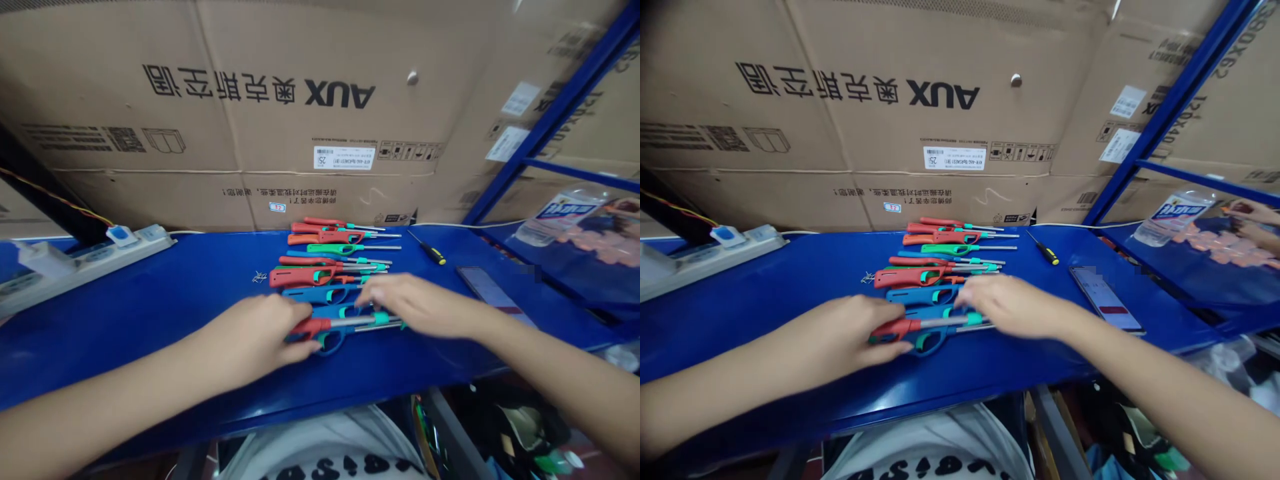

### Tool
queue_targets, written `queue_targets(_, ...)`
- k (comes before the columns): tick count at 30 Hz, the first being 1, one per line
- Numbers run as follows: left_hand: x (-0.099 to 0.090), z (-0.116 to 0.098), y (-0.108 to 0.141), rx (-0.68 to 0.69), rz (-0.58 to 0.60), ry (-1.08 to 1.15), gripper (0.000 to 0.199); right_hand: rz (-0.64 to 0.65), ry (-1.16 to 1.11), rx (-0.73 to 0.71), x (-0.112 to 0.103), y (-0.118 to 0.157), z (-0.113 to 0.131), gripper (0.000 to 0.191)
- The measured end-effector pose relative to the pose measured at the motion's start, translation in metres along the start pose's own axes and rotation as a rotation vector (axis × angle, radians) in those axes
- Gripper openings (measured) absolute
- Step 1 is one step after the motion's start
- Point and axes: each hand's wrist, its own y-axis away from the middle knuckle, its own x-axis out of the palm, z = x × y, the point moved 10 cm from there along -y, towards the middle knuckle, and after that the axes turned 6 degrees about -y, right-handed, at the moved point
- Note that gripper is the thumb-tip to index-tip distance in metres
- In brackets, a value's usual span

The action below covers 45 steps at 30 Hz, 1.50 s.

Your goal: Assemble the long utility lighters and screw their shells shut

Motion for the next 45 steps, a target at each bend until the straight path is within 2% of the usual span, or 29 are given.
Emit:
queue_targets(2,-0.02,0.007,-0.018,-0.008,-0.09,-0.048,0.031,-0.203,0.061,0.123,-0.032,-0.021,-0.045,0.035)
queue_targets(3,-0.029,0.012,-0.028,-0.019,-0.129,-0.075,0.033,-0.244,0.129,0.18,-0.042,-0.031,-0.068,0.027)
queue_targets(5,-0.04,0.021,-0.048,-0.035,-0.155,-0.12,0.034,-0.256,0.233,0.296,-0.051,-0.051,-0.111,0.019)
queue_targets(8,-0.046,0.033,-0.076,-0.015,-0.178,-0.082,0.035,-0.194,0.267,0.332,-0.048,-0.075,-0.148,0.018)
queue_targets(11,-0.043,0.044,-0.096,0.034,-0.193,0.019,0.033,-0.144,0.277,0.347,-0.042,-0.084,-0.162,0.02)
queue_targets(14,-0.037,0.051,-0.11,0.06,-0.188,0.087,0.036,-0.119,0.259,0.356,-0.045,-0.081,-0.164,0.016)
queue_targets(20,-0.033,0.045,-0.129,0.125,-0.197,0.221,0.036,-0.148,0.19,0.384,-0.084,-0.062,-0.159,0.024)
queue_targets(23,-0.025,0.049,-0.139,0.091,-0.205,0.28,0.036,-0.205,0.106,0.375,-0.103,-0.051,-0.151,0.029)
queue_targets(26,-0.023,0.066,-0.144,0.034,-0.255,0.348,0.037,-0.261,0.052,0.365,-0.111,-0.036,-0.138,0.031)
queue_targets(29,-0.034,0.09,-0.135,-0.055,-0.362,0.399,0.068,-0.276,0.189,0.4,-0.106,-0.02,-0.12,0.029)
queue_targets(31,-0.051,0.09,-0.12,-0.053,-0.456,0.367,0.088,-0.248,0.305,0.402,-0.094,-0.015,-0.101,0.029)
queue_targets(32,-0.062,0.08,-0.11,-0.007,-0.51,0.307,0.091,-0.226,0.35,0.384,-0.086,-0.015,-0.088,0.029)
queue_targets(33,-0.07,0.061,-0.1,0.084,-0.529,0.214,0.087,-0.209,0.38,0.348,-0.076,-0.016,-0.073,0.027)
queue_targets(35,-0.068,0.02,-0.086,0.221,-0.409,0.039,0.056,-0.184,0.425,0.226,-0.057,-0.019,-0.036,0.025)
queue_targets(36,-0.06,0.006,-0.081,0.222,-0.303,-0.008,0.043,-0.178,0.435,0.148,-0.047,-0.021,-0.017,0.024)
queue_targets(39,-0.047,-0.03,-0.057,0.264,-0.153,0.003,0.034,-0.106,0.506,-0.08,-0.018,-0.019,0.031,0.027)
queue_targets(42,-0.031,-0.053,-0.031,0.314,-0.04,0.06,0.03,-0.058,0.619,-0.339,0.004,-0.004,0.068,0.039)
queue_targets(45,-0.018,-0.055,-0.012,0.206,0.007,0.044,0.03,-0.076,0.654,-0.483,0.015,0.012,0.088,0.042)
